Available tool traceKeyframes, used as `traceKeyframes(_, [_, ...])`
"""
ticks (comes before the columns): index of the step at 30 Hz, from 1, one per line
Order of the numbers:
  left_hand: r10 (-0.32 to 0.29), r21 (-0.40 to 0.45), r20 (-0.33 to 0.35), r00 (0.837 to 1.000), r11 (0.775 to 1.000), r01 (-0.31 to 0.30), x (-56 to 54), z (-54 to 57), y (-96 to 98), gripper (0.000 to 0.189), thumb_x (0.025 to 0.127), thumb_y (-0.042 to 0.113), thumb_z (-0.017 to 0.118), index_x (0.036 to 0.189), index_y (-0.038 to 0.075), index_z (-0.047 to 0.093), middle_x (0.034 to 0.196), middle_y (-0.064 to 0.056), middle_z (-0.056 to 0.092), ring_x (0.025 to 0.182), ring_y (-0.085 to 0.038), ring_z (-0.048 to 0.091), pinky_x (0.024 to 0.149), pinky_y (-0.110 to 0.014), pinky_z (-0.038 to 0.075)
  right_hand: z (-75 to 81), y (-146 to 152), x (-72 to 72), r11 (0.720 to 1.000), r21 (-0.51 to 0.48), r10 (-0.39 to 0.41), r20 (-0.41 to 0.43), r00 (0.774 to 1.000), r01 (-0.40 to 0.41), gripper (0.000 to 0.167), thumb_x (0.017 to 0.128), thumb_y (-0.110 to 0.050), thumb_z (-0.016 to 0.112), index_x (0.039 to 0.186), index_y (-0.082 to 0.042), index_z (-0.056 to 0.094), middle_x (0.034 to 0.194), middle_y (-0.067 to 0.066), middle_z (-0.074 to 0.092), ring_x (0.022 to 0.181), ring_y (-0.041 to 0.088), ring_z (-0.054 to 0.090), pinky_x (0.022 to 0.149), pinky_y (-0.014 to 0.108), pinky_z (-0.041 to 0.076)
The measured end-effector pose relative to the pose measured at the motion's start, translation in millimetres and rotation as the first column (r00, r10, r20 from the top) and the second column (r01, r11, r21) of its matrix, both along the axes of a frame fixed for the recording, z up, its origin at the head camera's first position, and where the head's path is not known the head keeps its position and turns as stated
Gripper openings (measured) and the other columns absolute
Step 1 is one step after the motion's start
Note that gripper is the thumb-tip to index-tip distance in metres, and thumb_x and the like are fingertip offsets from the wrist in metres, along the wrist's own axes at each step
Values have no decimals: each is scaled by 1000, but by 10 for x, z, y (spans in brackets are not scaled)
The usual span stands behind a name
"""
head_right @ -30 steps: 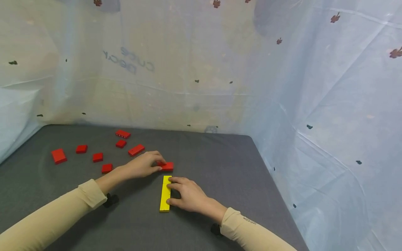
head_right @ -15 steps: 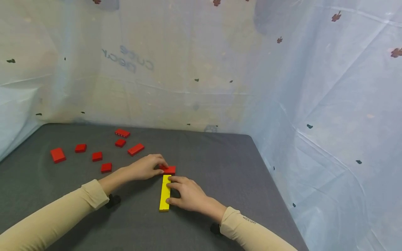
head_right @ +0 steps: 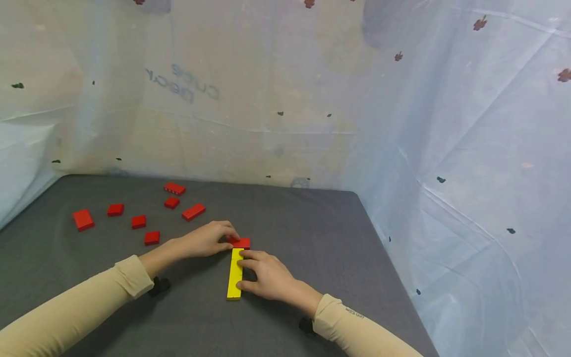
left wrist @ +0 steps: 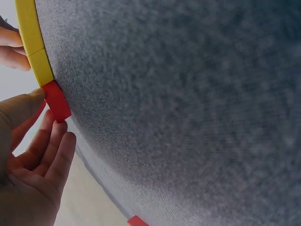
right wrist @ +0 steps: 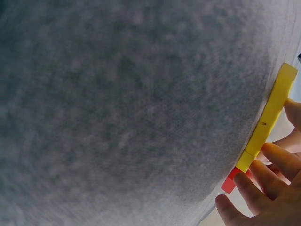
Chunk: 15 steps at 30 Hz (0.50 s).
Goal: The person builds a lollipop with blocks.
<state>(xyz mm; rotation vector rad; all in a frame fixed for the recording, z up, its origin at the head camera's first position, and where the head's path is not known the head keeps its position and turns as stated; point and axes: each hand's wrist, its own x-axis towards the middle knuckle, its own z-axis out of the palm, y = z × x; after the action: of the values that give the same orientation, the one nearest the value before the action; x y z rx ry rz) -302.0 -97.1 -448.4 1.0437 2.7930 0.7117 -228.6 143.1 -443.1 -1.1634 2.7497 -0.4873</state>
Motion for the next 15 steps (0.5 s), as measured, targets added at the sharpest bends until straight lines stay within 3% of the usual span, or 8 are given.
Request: traceKeyframes(15, [-9, -4, -28, 1000, 1000, 9, 32, -10, 0, 20, 96, 12, 77, 116, 10, 76, 112, -2, 68, 102, -21, 64, 92, -41, 56, -33, 12, -4, 1000, -3, -11, -3, 1000, 11, 54, 98, -37, 74, 145, -13, 63, 157, 3, 50, 142, 23, 50, 113, 46, 45])
